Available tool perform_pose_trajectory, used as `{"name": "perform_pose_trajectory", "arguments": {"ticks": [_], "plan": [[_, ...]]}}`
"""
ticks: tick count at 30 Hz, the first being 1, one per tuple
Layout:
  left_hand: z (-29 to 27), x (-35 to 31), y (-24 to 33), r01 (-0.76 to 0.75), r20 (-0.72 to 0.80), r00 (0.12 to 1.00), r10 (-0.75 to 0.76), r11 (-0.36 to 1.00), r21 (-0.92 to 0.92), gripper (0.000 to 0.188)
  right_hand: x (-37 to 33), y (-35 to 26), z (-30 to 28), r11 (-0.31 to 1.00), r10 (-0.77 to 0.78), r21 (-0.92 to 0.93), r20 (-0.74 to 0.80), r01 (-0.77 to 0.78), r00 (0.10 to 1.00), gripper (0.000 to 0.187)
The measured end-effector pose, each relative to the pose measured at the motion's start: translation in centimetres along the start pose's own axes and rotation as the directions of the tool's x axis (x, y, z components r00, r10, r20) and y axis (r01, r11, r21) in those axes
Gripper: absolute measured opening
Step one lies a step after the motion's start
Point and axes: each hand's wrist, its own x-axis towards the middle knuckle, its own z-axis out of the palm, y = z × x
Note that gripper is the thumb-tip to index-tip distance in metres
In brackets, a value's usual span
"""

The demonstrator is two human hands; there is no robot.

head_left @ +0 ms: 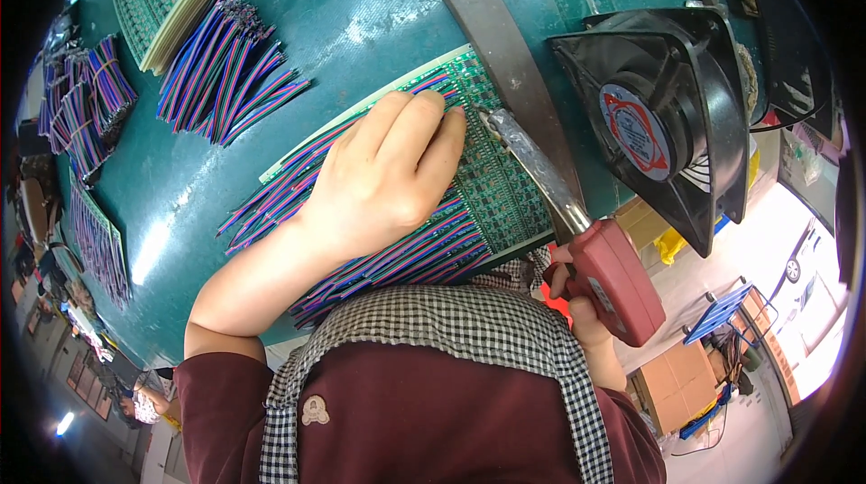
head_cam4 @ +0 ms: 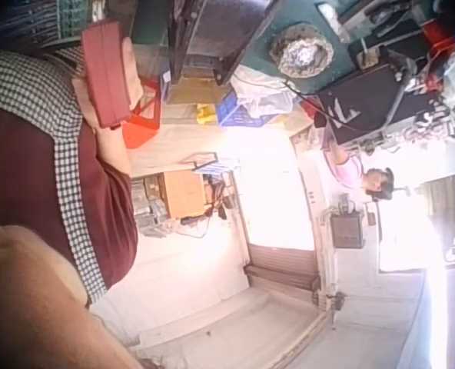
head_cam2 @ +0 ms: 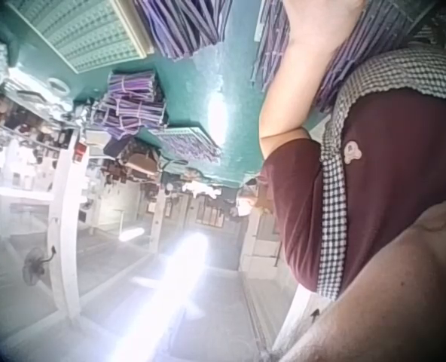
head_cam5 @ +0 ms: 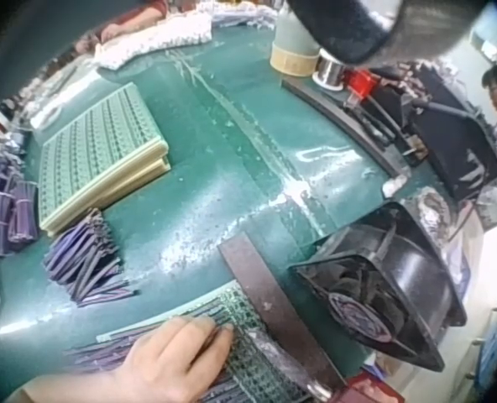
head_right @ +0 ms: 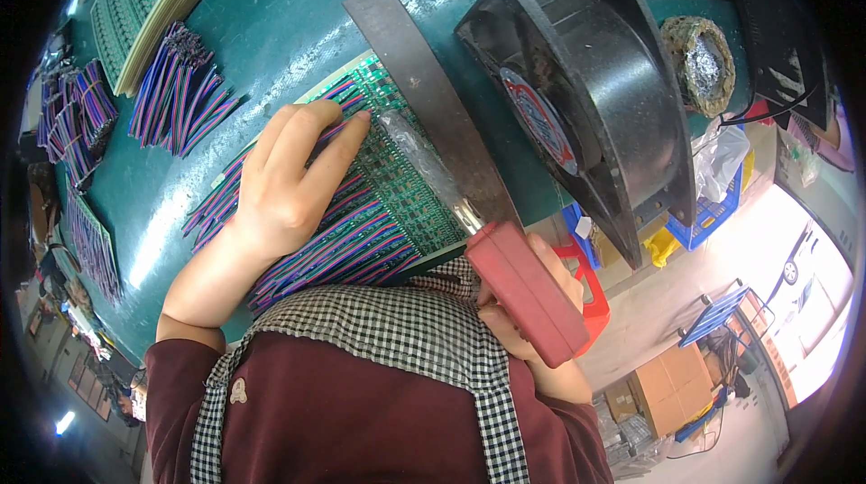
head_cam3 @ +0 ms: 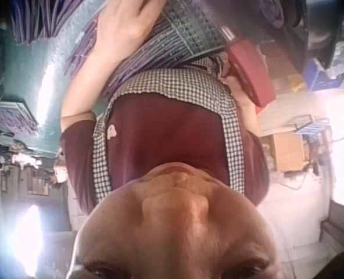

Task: The person applies hot glue to secure wires on an electronic circuit board using a hot glue gun.

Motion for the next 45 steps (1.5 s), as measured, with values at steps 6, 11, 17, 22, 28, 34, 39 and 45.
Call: {"name": "perform_pose_trajectory", "arguments": {"ticks": [6,11,17,22,28,34,39,45], "plan": [[0.0,0.1,0.1,0.007,0.01,1.0,-0.007,1.0,-0.007,0.035,0.7,-0.2,0.4,0.997,-0.032,-0.067,-0.019,0.031,0.999,0.073],[0.0,0.1,0.1,0.007,0.008,1.0,-0.007,1.0,-0.007,0.035,0.3,-0.1,0.2,0.9,-0.109,-0.425,0.001,0.099,0.994,0.072],[-0.1,0.0,0.1,0.006,0.022,1.0,-0.006,1.0,0.001,0.035,-0.1,0.3,1.0,0.994,-0.109,0.007,-0.143,0.111,0.984,0.07],[-0.5,0.0,0.1,0.02,0.058,0.998,-0.02,1.0,0.006,0.035,0.3,-0.2,0.8,0.967,-0.07,0.24,-0.077,0.087,0.995,0.076],[-1.6,0.1,-0.2,0.072,0.038,0.997,-0.073,0.997,0.025,0.026,0.4,-2.4,1.4,0.881,0.154,0.466,-0.109,-0.086,0.982,0.083],[-5.6,-1.0,-3.6,0.431,0.0,0.9,-0.436,0.891,0.139,0.015,0.0,-2.2,2.0,0.872,0.192,0.487,-0.245,-0.05,0.951,0.078],[-5.2,-2.0,-4.7,0.474,-0.02,0.881,-0.474,0.877,0.081,0.009,0.4,-2.3,1.6,0.888,0.168,0.452,-0.156,-0.081,0.973,0.076],[-6.7,-0.1,-2.7,0.572,-0.037,0.791,-0.611,0.759,-0.31,0.014,0.4,-2.2,1.9,0.889,0.181,0.452,-0.199,-0.073,0.963,0.077]]}}
